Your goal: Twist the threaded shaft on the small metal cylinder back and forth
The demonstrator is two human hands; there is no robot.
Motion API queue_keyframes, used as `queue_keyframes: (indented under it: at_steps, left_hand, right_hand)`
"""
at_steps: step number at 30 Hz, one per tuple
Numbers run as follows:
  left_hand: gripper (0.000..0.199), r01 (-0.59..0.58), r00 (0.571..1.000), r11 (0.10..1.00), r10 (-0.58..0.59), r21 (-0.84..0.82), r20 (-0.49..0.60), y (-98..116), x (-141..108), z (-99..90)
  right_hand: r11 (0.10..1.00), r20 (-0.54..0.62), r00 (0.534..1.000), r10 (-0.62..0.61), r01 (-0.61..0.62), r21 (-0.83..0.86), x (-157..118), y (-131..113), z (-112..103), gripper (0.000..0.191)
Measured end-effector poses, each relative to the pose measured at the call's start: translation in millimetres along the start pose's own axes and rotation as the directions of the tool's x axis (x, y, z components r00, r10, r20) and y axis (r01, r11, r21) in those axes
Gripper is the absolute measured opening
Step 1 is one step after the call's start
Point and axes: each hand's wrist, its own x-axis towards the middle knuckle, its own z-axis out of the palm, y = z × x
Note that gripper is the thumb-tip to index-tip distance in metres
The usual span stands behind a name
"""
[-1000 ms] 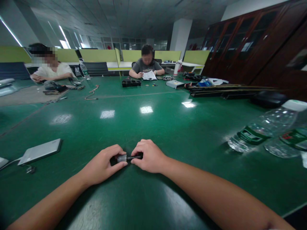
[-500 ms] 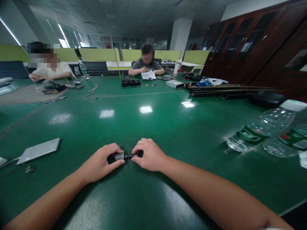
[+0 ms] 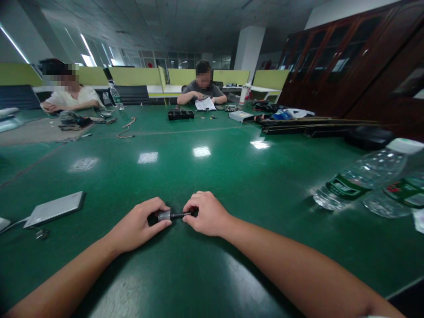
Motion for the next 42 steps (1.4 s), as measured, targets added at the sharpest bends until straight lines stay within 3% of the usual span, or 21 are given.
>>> queue_keyframes:
  at_steps: [15, 23, 42]
  left_hand:
    - [0.016, 0.0, 1.0, 1.0, 0.0, -0.004, -0.001, -2, 1, -2.5]
    - [0.017, 0.042, 0.998, 0.999, -0.041, 0.034, -0.042, -12, -2, -5.8]
    - [0.02, -0.022, 0.999, 0.998, 0.02, -0.058, -0.029, -12, -3, -3.0]
  right_hand:
    - [0.997, -0.008, 0.998, 0.066, -0.066, -0.037, 0, -1, -2, 0.005]
    - [0.971, -0.042, 0.978, 0.203, -0.206, -0.117, 0, -4, -5, 0.005]
    - [0.999, -0.017, 0.998, 0.052, -0.052, -0.006, 1, 3, 3, 0.01]
